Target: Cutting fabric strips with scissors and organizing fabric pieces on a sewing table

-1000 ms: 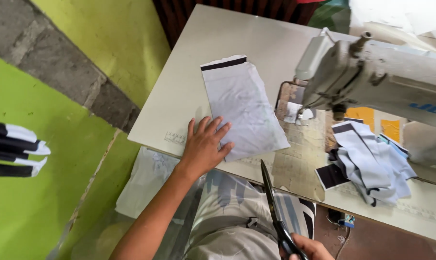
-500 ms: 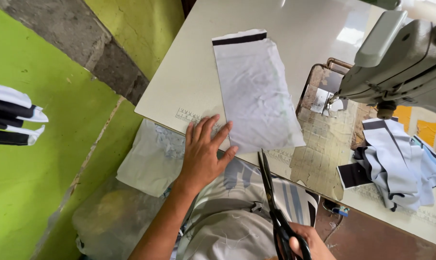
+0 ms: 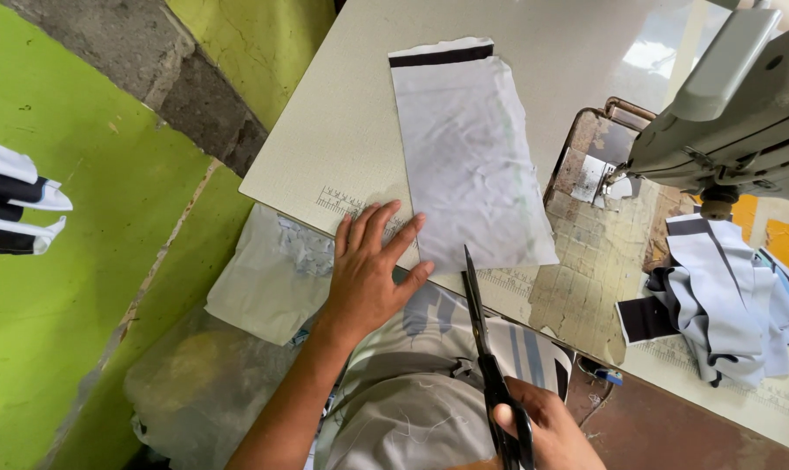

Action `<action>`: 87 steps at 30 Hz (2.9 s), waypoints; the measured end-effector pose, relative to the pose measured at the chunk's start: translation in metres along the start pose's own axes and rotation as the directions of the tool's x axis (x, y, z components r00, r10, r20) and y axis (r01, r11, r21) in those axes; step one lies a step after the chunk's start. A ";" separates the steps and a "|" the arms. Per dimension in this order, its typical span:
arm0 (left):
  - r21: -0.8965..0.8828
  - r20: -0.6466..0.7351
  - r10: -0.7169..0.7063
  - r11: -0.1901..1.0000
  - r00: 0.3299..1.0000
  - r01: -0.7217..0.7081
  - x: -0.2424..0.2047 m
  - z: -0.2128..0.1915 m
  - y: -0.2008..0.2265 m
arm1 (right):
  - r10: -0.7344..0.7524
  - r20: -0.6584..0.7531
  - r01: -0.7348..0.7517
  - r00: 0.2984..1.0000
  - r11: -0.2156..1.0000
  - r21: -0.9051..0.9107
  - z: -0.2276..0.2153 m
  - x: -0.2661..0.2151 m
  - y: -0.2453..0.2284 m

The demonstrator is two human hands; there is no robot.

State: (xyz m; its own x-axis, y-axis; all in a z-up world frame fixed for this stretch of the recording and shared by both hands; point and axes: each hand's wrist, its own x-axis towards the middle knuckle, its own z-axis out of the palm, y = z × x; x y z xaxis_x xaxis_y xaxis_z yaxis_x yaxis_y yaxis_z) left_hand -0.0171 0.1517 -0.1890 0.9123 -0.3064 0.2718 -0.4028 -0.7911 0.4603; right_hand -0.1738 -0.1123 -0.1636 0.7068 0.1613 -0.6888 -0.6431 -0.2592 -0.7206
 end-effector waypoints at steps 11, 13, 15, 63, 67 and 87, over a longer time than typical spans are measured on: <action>-0.002 -0.028 0.010 1.000 1.000 -0.010 0.000 0.001 0.000 | -0.046 -0.025 0.045 0.999 0.997 -0.056 0.000 0.003 0.005; -0.006 -0.025 0.007 1.000 1.000 -0.007 0.000 0.000 0.000 | -0.022 -0.031 0.020 0.999 0.998 -0.052 0.002 0.001 -0.002; -0.010 -0.022 0.003 1.000 1.000 -0.003 0.000 0.000 0.001 | 0.003 -0.037 -0.005 0.999 0.999 -0.048 0.002 0.001 -0.002; -0.028 -0.028 0.006 1.000 1.000 -0.006 0.003 -0.003 0.000 | 0.121 0.009 -0.122 0.993 0.990 0.074 0.003 0.016 -0.057; -0.030 -0.016 0.000 1.000 1.000 0.000 0.003 -0.003 -0.001 | 0.062 -0.003 -0.062 0.998 0.998 0.017 0.004 0.020 -0.056; -0.020 -0.033 0.016 1.000 0.999 -0.016 0.003 -0.002 -0.002 | -0.069 -0.010 0.067 0.998 0.993 -0.093 -0.004 0.046 -0.064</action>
State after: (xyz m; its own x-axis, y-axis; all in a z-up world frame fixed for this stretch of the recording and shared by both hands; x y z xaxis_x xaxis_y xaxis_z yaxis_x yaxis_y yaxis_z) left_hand -0.0137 0.1532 -0.1877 0.9030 -0.3013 0.3064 -0.4191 -0.7753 0.4725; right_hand -0.0989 -0.0923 -0.1491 0.7521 0.1691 -0.6370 -0.5640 -0.3347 -0.7549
